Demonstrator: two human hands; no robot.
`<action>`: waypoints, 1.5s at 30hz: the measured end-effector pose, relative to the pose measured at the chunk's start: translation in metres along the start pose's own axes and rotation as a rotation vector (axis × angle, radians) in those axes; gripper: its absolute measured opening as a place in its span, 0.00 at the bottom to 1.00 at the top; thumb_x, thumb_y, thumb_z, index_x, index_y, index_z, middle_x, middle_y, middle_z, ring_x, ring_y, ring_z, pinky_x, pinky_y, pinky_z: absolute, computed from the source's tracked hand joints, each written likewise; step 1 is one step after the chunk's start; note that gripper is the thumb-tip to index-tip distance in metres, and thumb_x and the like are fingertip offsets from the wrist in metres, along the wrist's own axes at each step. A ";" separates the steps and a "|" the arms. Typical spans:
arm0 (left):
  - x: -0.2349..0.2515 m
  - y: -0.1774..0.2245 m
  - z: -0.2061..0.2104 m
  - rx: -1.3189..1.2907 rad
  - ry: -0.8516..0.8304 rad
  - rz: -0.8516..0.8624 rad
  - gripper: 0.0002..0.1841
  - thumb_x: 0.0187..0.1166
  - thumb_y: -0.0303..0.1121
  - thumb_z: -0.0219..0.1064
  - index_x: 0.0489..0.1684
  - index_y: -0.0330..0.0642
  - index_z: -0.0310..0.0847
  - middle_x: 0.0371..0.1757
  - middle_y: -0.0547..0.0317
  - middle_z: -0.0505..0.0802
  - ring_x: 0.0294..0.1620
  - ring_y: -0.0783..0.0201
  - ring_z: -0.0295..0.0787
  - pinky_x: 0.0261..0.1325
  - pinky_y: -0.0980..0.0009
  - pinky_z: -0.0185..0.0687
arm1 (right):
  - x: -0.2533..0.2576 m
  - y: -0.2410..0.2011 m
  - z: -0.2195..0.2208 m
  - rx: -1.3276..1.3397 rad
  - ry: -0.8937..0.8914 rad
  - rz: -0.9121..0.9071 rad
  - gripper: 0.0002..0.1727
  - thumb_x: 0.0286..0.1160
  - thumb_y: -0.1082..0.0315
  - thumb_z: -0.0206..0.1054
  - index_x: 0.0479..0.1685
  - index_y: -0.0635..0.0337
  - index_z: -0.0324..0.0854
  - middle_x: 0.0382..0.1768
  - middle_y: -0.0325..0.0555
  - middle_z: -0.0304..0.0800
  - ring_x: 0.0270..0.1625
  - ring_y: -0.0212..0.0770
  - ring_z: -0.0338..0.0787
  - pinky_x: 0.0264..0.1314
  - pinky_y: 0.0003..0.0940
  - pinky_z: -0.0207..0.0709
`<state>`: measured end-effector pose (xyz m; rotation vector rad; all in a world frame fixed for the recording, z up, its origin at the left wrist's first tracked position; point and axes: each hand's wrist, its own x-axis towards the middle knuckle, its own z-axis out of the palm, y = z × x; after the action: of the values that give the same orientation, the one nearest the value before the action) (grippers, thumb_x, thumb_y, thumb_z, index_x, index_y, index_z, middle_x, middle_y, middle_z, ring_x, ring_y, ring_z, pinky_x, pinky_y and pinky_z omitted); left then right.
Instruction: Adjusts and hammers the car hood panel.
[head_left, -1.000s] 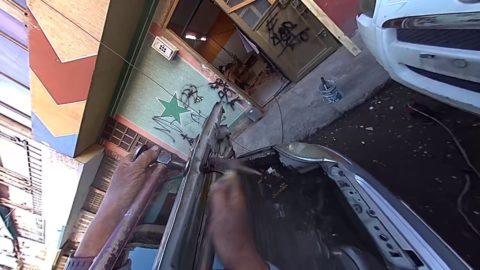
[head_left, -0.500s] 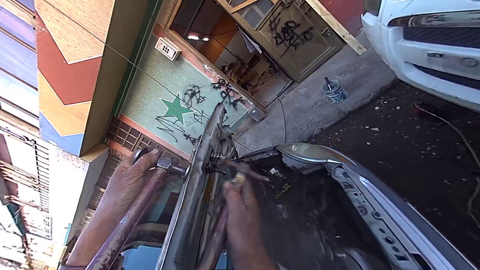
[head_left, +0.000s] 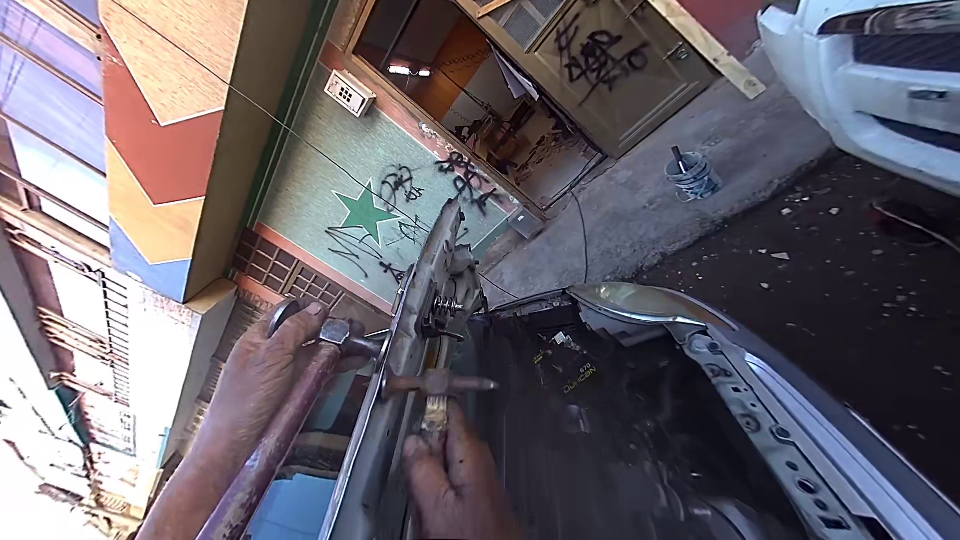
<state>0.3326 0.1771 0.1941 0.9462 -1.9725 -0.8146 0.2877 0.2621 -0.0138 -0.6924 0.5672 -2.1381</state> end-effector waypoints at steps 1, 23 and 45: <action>-0.002 0.000 -0.002 -0.008 -0.007 -0.007 0.14 0.91 0.34 0.57 0.63 0.32 0.74 0.45 0.32 0.93 0.41 0.39 0.96 0.43 0.42 0.95 | 0.001 0.001 -0.003 0.061 0.056 0.004 0.21 0.85 0.66 0.61 0.71 0.69 0.70 0.27 0.45 0.82 0.24 0.40 0.85 0.27 0.40 0.85; -0.036 0.008 -0.006 0.075 -0.015 0.035 0.13 0.91 0.33 0.56 0.61 0.31 0.77 0.42 0.33 0.93 0.39 0.40 0.96 0.43 0.44 0.96 | -0.012 -0.017 -0.018 0.322 0.293 0.101 0.14 0.93 0.65 0.52 0.62 0.69 0.66 0.21 0.47 0.82 0.18 0.43 0.86 0.21 0.41 0.87; -0.045 0.012 -0.007 0.110 0.025 0.049 0.14 0.89 0.35 0.60 0.58 0.31 0.78 0.40 0.35 0.93 0.37 0.42 0.96 0.41 0.46 0.96 | -0.019 -0.042 -0.052 0.201 0.156 0.189 0.16 0.91 0.59 0.55 0.59 0.64 0.75 0.20 0.46 0.77 0.17 0.42 0.78 0.18 0.39 0.78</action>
<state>0.3537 0.2197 0.1904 0.9627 -2.0280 -0.6688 0.2411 0.3098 -0.0332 -0.3497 0.4717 -2.0466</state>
